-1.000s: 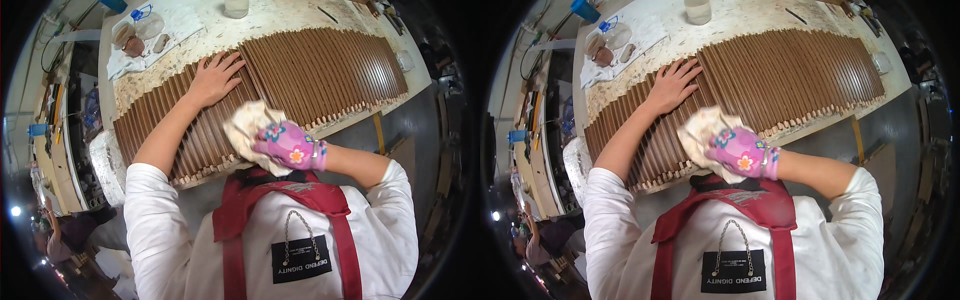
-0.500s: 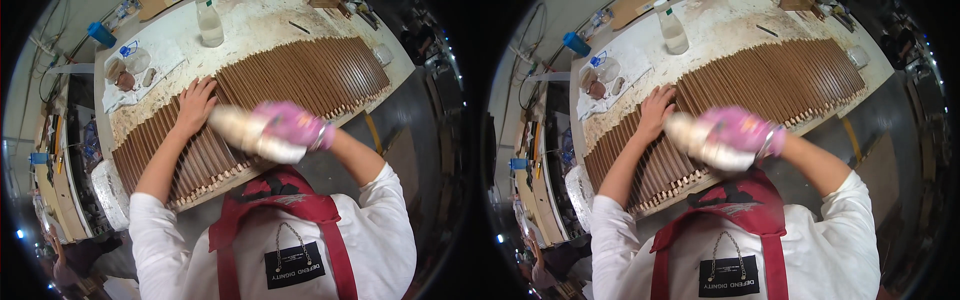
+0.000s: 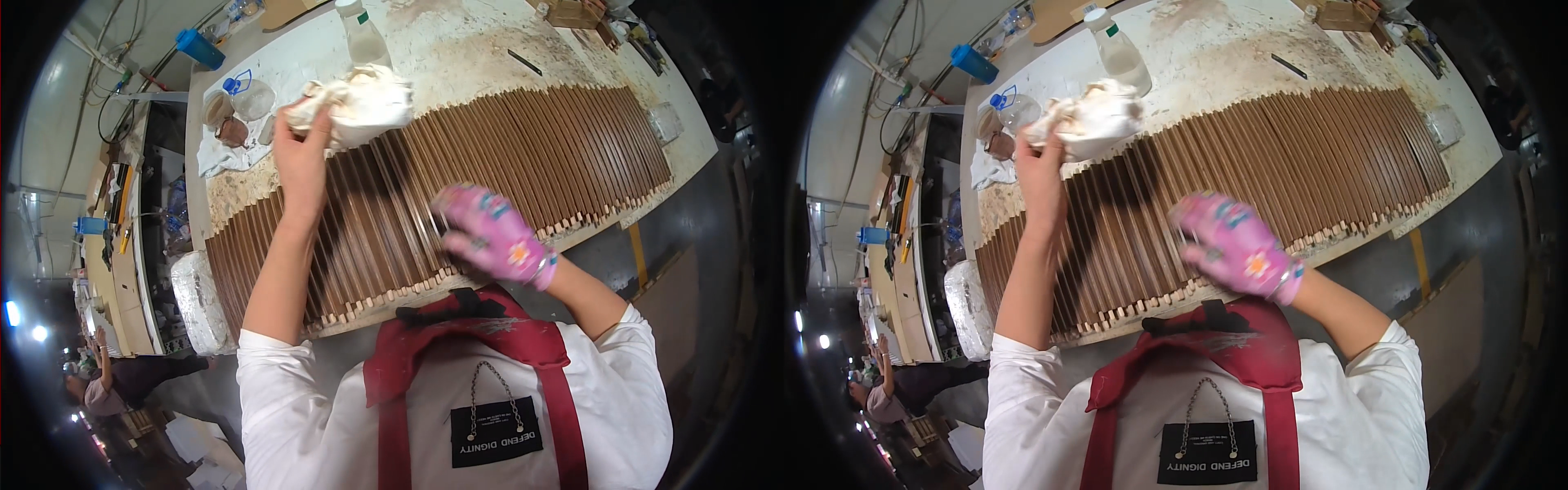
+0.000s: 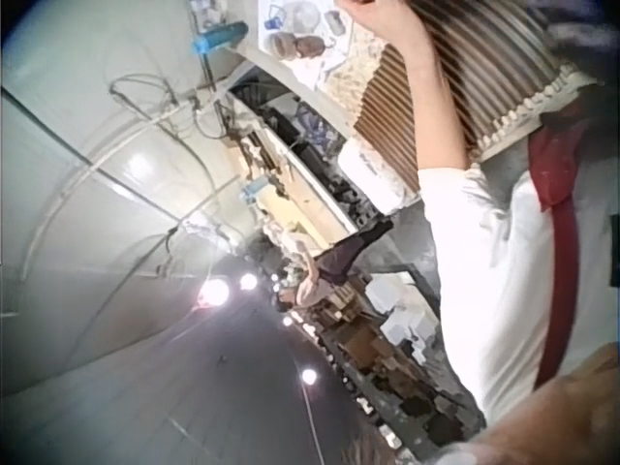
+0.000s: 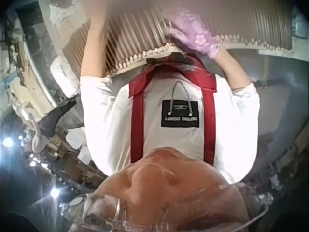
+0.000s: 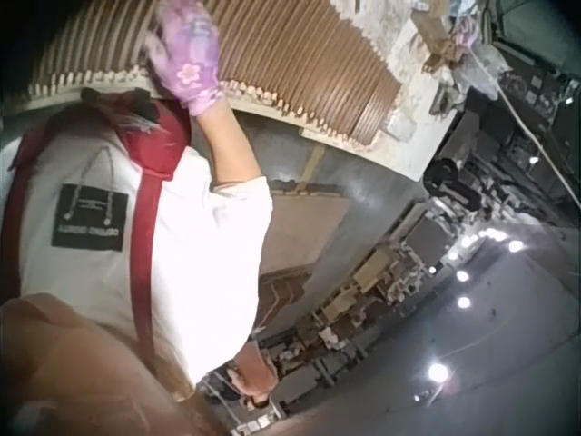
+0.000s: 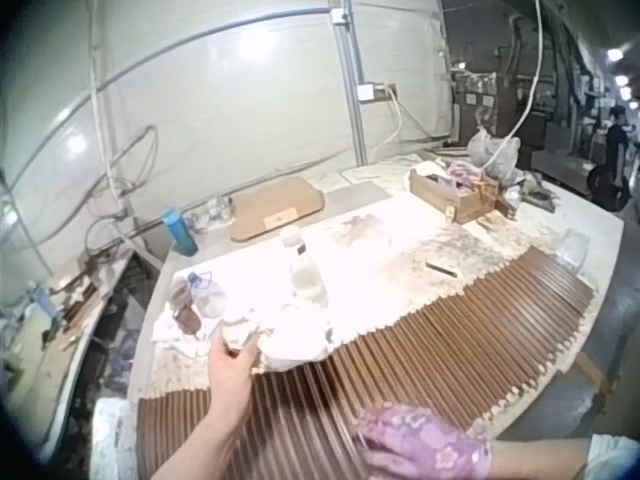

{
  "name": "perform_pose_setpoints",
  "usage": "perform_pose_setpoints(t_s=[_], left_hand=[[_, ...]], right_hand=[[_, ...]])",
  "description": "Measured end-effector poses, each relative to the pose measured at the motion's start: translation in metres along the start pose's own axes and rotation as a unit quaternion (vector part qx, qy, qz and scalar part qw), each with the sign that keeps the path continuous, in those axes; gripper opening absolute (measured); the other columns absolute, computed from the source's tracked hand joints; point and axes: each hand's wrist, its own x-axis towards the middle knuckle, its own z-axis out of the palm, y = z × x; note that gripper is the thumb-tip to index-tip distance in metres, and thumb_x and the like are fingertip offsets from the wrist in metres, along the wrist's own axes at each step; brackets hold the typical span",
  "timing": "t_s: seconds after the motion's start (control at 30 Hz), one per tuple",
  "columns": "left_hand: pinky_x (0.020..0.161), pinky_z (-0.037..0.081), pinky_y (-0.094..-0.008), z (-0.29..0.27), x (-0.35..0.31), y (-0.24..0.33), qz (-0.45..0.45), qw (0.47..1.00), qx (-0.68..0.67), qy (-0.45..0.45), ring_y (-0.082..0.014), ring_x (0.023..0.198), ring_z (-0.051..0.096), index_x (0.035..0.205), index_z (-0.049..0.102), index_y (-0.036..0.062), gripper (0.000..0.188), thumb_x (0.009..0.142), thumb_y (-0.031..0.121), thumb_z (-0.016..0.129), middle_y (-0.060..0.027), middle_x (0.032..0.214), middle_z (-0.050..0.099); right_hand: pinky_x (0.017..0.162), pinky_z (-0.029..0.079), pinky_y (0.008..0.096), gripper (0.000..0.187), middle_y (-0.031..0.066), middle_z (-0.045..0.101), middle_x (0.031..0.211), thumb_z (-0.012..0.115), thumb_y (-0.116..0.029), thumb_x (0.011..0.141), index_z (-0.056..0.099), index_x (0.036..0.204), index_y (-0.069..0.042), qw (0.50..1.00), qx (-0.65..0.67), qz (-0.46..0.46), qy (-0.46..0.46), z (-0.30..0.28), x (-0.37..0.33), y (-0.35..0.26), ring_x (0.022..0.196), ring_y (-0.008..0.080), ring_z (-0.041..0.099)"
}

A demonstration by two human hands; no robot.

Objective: The person wipes a large assembly of parallel wooden sticks with a white cloth. They then pour a liquid from a bottle into a small container and use a sponge to apply the liquid to the sticks, wiping them down repeatedly.

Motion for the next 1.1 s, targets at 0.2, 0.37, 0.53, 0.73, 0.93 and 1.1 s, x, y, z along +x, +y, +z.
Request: perform_pose_setpoints(t_s=[0.2,0.37,0.53,0.73,0.93,1.1], left_hand=[[0.107,0.031,-0.0567,0.039,-0.033,-0.028,0.191,0.738,0.508,-0.402,-0.0346,0.134,0.037,0.123,0.056,0.0093,0.062,0.079,0.051,0.069,-0.0161,0.138,0.048],[0.107,0.027,-0.0626,0.057,-0.052,-0.064,0.251,0.727,0.483,-0.419,-0.0401,0.14,0.025,0.14,0.045,0.0235,0.064,0.086,0.054,0.058,-0.0133,0.149,0.035],[0.111,0.03,-0.0583,0.06,0.008,-0.092,0.238,0.654,0.613,-0.374,-0.0331,0.141,0.025,0.149,0.029,0.0257,0.057,0.097,0.049,0.035,-0.0056,0.156,0.023],[0.094,0.046,-0.0419,0.076,0.049,-0.057,0.268,0.852,0.364,-0.265,-0.0327,0.106,0.059,0.126,0.055,0.0054,0.041,0.094,0.031,0.052,-0.0145,0.119,0.062],[0.1,0.039,-0.0512,0.091,-0.004,-0.106,0.445,0.688,0.435,-0.374,-0.0272,0.121,0.05,0.132,0.054,0.024,0.044,0.09,0.036,0.059,-0.0073,0.136,0.052],[0.083,0.048,-0.038,0.097,0.098,-0.115,0.212,0.883,0.369,-0.197,-0.032,0.097,0.061,0.123,0.059,0.0044,0.037,0.091,0.024,0.058,-0.0153,0.107,0.064]], right_hand=[[0.102,0.038,0.0486,0.055,0.0143,0.051,0.133,0.064,-0.038,0.082,0.053,0.13,-0.014,0.974,-0.099,-0.114,-0.169,0.069,0.001,0.003,0.125,0.0316,0.046],[0.107,0.034,0.0525,0.058,0.0156,0.042,0.143,0.06,-0.036,0.084,0.047,0.137,-0.016,0.967,-0.017,-0.067,-0.246,0.073,-0.001,0.008,0.134,0.0335,0.038],[0.111,0.025,0.0567,0.064,0.0142,0.033,0.15,0.058,-0.046,0.084,0.045,0.139,-0.015,0.967,-0.092,-0.11,-0.21,0.074,0.003,0.009,0.138,0.0335,0.033],[0.108,0.03,0.0576,0.065,0.0142,0.036,0.149,0.054,-0.049,0.085,0.044,0.14,-0.016,0.97,-0.077,-0.117,-0.199,0.082,0.0,0.014,0.136,0.034,0.036],[0.106,0.034,0.0532,0.062,0.0146,0.042,0.144,0.057,-0.049,0.085,0.046,0.138,-0.018,0.981,-0.054,-0.117,-0.148,0.085,0.0,0.019,0.13,0.0329,0.043],[0.112,0.025,0.0543,0.06,0.0137,0.038,0.148,0.052,-0.051,0.088,0.047,0.136,-0.017,0.976,-0.037,-0.123,-0.176,0.085,-0.003,0.019,0.136,0.0332,0.036]])
